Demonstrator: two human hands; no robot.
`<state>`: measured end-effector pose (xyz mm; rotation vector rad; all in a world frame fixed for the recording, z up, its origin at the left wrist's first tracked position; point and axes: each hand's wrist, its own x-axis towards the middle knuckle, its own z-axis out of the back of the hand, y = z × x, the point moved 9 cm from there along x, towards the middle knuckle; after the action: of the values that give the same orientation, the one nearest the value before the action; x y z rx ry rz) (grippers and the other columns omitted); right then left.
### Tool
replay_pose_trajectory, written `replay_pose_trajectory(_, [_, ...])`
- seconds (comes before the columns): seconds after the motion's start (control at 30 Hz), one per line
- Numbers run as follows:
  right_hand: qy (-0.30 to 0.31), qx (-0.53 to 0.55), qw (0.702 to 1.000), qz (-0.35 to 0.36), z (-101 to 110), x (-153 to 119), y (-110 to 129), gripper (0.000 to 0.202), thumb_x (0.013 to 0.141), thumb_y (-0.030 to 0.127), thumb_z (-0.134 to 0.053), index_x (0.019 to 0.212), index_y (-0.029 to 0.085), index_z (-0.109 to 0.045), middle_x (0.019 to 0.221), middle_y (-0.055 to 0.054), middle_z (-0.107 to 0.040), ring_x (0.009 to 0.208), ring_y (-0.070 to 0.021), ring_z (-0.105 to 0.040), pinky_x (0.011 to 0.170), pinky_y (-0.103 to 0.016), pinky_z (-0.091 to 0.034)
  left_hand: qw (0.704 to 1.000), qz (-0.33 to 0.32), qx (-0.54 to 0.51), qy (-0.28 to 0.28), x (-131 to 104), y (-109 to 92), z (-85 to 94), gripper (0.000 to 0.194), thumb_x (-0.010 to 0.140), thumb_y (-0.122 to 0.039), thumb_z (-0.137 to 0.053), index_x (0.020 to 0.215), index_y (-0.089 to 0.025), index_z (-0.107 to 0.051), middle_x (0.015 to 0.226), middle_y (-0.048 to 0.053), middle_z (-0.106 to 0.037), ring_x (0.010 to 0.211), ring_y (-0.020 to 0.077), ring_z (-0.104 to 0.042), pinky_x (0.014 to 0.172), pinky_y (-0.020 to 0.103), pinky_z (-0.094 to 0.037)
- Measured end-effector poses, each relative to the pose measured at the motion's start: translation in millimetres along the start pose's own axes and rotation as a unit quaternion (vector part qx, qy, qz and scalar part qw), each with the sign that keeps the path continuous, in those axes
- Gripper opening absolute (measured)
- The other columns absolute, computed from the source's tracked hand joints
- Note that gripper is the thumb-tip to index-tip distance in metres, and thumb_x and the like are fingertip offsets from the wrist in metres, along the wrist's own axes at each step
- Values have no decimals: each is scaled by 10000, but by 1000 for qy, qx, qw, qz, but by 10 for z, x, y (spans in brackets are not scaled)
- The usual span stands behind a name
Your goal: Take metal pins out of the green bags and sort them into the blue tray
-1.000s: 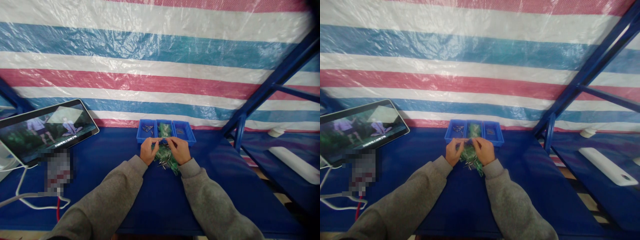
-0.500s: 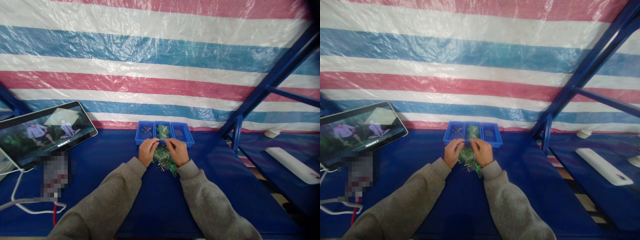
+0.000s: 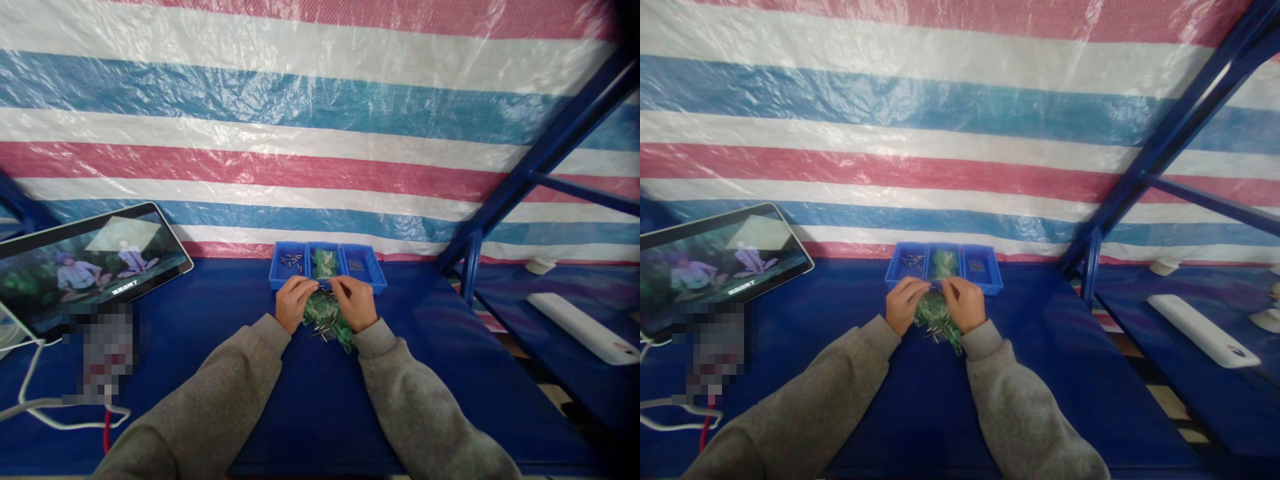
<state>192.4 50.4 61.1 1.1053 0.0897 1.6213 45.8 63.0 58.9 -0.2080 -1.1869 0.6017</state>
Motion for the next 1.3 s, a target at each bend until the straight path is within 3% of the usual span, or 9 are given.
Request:
replay_pose_trajectory(0.23, [29, 45, 998, 24, -23, -5, 114, 281, 894, 337, -445, 818, 193, -673, 776, -58, -684, 668, -178, -605, 642, -286, -442, 998, 52, 8, -28, -33, 89, 32, 195, 838, -319, -592, 976, -187, -633, 827, 32, -689, 712, 139, -650, 713, 265, -526])
replay_pose_trajectory(0.57, [101, 72, 991, 44, -168, -50, 172, 175, 856, 312, -516, 825, 202, -648, 710, -32, -649, 599, -160, -569, 586, -267, -423, 995, 99, -11, -27, -61, 164, 39, 215, 840, -330, -589, 1007, -195, -586, 590, -46, -629, 525, 99, -615, 599, 206, -492])
replay_pose_trajectory(0.73, [84, 33, 996, 16, -159, -40, 81, 188, 890, 307, -464, 820, 201, -603, 688, -20, -635, 605, -156, -575, 585, -249, -405, 995, 91, -13, -26, -42, 125, 59, 221, 853, -322, -571, 1025, -186, -597, 669, -20, -657, 570, 102, -619, 618, 212, -493])
replay_pose_trajectory(0.9, [57, 9, 998, -10, -116, -20, -15, 203, 914, 310, -426, 856, 194, -582, 686, -14, -637, 577, -146, -577, 573, -234, -389, 998, 57, 3, -20, 11, 41, 53, 144, 848, -291, -580, 894, -169, -642, 808, 28, -676, 701, 124, -619, 690, 237, -485])
replay_pose_trajectory(1.17, [48, 29, 998, 19, -88, -27, 82, 208, 897, 351, -479, 894, 190, -611, 682, -7, -628, 568, -135, -554, 581, -236, -400, 998, 48, 28, -4, 1, 32, 39, 149, 877, -269, -525, 832, -151, -604, 725, 22, -605, 649, 116, -558, 638, 231, -443])
replay_pose_trajectory(1.3, [39, 30, 998, 32, -83, -23, 99, 213, 891, 335, -497, 825, 185, -634, 724, -20, -650, 613, -139, -571, 605, -242, -405, 999, 44, 31, -5, -2, 29, 49, 174, 878, -267, -521, 772, -150, -592, 690, 16, -583, 633, 112, -541, 630, 230, -432])
